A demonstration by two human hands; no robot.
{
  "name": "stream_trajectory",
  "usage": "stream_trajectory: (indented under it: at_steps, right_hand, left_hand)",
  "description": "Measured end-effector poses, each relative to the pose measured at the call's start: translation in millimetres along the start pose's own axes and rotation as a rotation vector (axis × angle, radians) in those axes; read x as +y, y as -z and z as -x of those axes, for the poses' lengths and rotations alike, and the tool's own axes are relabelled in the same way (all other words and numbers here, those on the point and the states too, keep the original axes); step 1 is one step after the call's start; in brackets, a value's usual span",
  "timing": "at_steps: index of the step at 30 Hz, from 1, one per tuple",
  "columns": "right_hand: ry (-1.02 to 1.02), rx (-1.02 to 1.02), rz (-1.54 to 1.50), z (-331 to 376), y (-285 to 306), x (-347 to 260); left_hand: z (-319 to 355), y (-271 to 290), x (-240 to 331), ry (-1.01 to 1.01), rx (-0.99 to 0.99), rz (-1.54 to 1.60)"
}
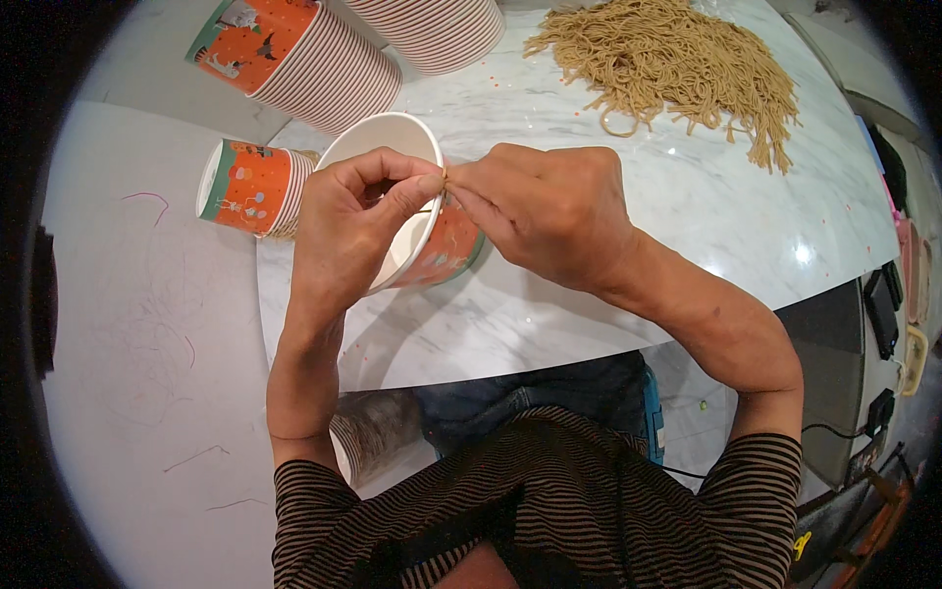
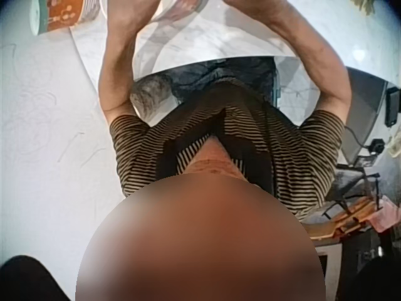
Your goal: Manually attaching rubber bands to paper bowls and organizing paper cups for packaging.
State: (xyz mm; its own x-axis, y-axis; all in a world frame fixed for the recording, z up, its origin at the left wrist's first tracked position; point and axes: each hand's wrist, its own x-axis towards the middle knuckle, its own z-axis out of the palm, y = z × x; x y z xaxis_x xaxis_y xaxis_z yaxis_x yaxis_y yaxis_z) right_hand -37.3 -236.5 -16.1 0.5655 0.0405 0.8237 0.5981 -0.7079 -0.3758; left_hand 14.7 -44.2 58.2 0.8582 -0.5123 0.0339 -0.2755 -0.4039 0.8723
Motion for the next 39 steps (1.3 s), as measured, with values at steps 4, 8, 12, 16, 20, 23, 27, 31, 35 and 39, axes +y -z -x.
stream_trajectory:
  at_steps: [4,8,12,16,20,23,27,31,35,39]
  right_hand:
    - [0.041,0.003,0.045,2,2,0]
    - [0.037,0.001,0.003,-1,2,2]
    - [-0.045,-0.006,-0.087,-5,1,1]
    - [-0.102,-0.020,-0.156,-7,3,1]
    - [-0.275,-0.101,-0.298,-6,5,4]
    - [-0.394,-0.152,-0.401,-8,5,5]
    - [-0.480,-0.186,-0.477,-8,5,7]
    - [-0.475,-0.241,-0.438,-10,7,10]
    - [-0.459,-0.279,-0.407,-9,6,13]
    - [-0.448,-0.279,-0.365,-9,5,14]
  left_hand:
    - [2,-1,2,0.000,0.015,-0.016]
    - [-2,0,-3,-0.015,0.011,0.026]
    - [-3,5,-5,0.006,0.001,0.117]
    - [0,8,-5,0.004,-0.004,0.109]
    - [4,14,2,0.000,0.007,0.083]
    - [5,16,1,0.004,0.013,0.061]
    - [6,18,1,-0.008,0.014,0.043]
    - [8,20,0,0.015,0.003,0.107]
    - [9,22,-1,0.009,0.015,0.131]
    - [10,25,-3,-0.062,0.017,0.145]
